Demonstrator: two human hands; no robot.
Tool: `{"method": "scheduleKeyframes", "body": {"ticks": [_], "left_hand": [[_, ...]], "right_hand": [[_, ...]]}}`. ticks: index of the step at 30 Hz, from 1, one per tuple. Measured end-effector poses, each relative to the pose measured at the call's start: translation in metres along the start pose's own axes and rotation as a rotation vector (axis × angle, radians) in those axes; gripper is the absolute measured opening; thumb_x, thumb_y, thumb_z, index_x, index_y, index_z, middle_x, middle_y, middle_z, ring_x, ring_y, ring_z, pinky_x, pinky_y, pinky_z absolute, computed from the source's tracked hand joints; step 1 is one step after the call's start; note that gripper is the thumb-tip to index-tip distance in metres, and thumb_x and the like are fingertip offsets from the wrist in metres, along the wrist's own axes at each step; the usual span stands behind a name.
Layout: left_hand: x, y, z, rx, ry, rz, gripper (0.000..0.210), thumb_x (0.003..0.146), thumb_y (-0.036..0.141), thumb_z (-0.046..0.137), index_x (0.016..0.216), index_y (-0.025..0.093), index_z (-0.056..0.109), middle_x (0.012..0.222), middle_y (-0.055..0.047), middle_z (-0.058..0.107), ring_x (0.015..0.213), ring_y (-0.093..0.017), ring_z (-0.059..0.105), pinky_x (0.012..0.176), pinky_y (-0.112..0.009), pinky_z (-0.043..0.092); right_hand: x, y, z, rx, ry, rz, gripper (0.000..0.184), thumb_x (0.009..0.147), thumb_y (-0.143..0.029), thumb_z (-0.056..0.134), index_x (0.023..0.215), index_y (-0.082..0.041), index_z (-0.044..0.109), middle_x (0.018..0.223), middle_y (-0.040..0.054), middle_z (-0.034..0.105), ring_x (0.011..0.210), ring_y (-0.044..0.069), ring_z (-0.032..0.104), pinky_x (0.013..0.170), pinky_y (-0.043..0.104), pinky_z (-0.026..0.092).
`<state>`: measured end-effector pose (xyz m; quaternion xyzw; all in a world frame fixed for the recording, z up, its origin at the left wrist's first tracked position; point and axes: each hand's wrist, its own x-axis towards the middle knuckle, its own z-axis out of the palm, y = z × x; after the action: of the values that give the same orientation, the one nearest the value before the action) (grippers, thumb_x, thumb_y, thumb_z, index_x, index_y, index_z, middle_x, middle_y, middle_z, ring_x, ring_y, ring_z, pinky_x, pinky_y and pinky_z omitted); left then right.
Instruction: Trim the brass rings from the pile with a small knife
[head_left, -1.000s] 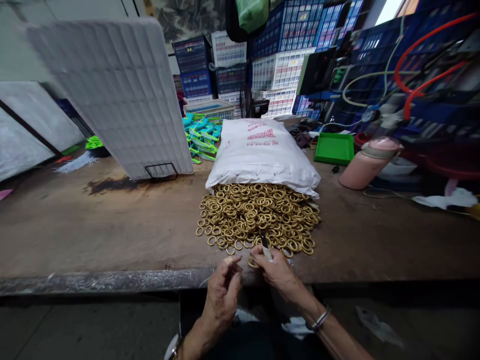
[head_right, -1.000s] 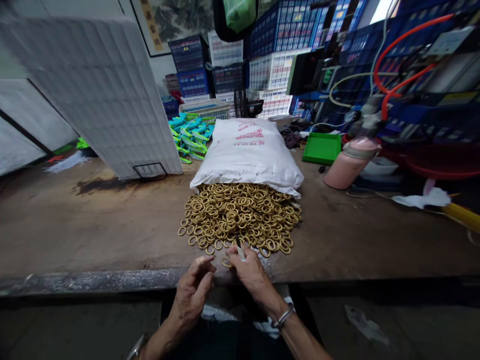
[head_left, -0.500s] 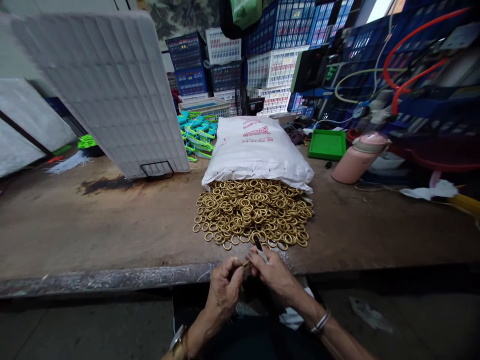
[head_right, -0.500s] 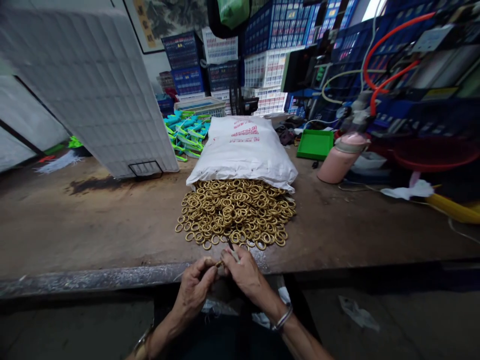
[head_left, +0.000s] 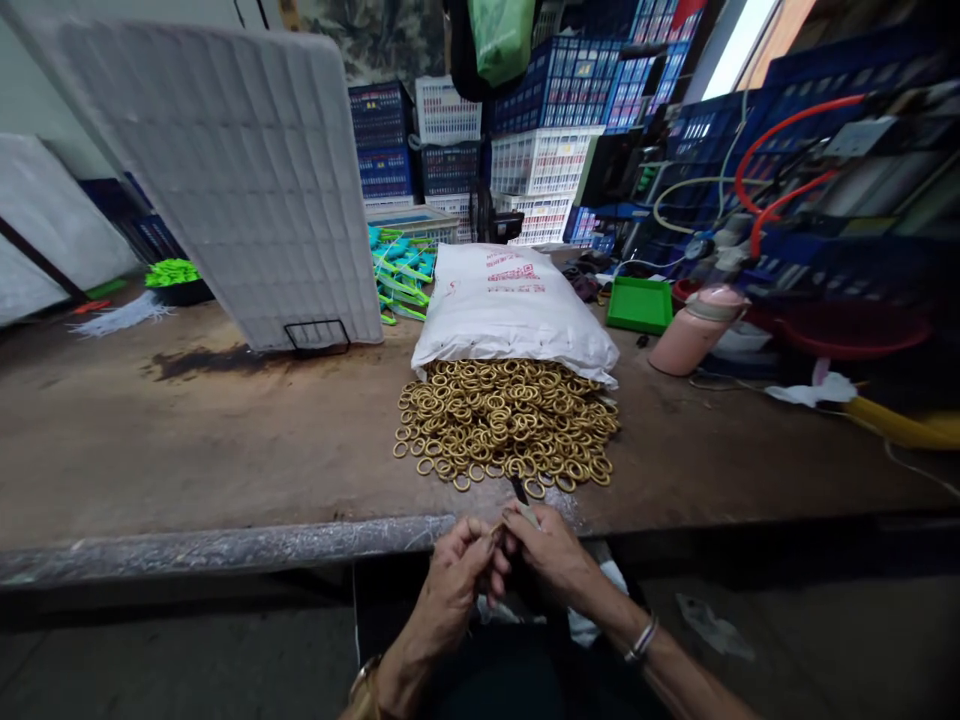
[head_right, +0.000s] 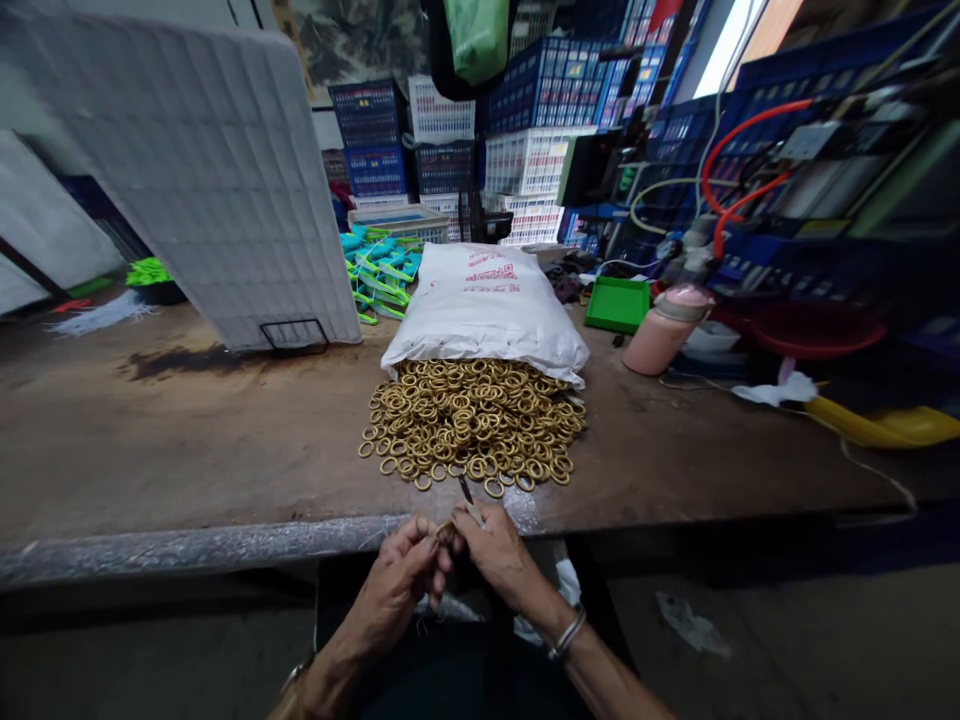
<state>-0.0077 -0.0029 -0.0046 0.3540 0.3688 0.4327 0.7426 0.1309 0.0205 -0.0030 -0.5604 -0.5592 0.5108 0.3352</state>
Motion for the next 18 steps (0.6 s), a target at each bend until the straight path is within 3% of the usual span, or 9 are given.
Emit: {"method": "scheduleKeyframes", "body": {"ticks": [5,10,15,18], "left_hand": [[0.0,-0.001,-0.005,0.031,0.012,0.033,0.034,0.069,0.046,0.059,0.075,0.015,0.048,0.066,-0.001,0.056,0.045,-0.006,0.048,0.039,-0.016,0.037],[0.003,0.0,-0.006,0.137,0.025,0.072,0.037,0.067,0.05,0.059,0.071,0.015,0.047,0.057,0.003,0.052,0.044,-0.006,0.047,0.039,-0.016,0.036],[-0.002,0.0,-0.005,0.127,0.0,0.043,0.035,0.07,0.048,0.058,0.072,0.015,0.047,0.06,0.002,0.054,0.042,-0.005,0.046,0.038,-0.016,0.037],[-0.011,0.003,-0.001,0.037,-0.106,-0.034,0.031,0.071,0.043,0.059,0.072,0.015,0.047,0.063,-0.001,0.057,0.043,-0.006,0.048,0.039,-0.018,0.04]], "right_hand": [[-0.008,-0.001,-0.002,-0.43,0.025,-0.13,0.024,0.08,-0.03,0.033,0.065,-0.018,0.049,0.058,-0.0001,0.054,0.055,0.012,0.049,0.054,0.023,0.035],[-0.019,0.0,0.003,-0.812,-0.017,-0.217,0.017,0.07,-0.01,0.035,0.071,-0.019,0.049,0.062,0.0015,0.058,0.056,0.014,0.052,0.053,0.024,0.031],[-0.018,0.003,0.001,-0.986,0.049,-0.148,0.021,0.071,-0.008,0.035,0.079,-0.018,0.052,0.066,0.0035,0.062,0.059,0.015,0.056,0.051,0.024,0.027],[-0.013,0.008,-0.011,-1.057,0.122,-0.066,0.023,0.071,-0.006,0.036,0.083,-0.018,0.051,0.065,0.0036,0.062,0.057,0.015,0.057,0.05,0.024,0.024]]}}
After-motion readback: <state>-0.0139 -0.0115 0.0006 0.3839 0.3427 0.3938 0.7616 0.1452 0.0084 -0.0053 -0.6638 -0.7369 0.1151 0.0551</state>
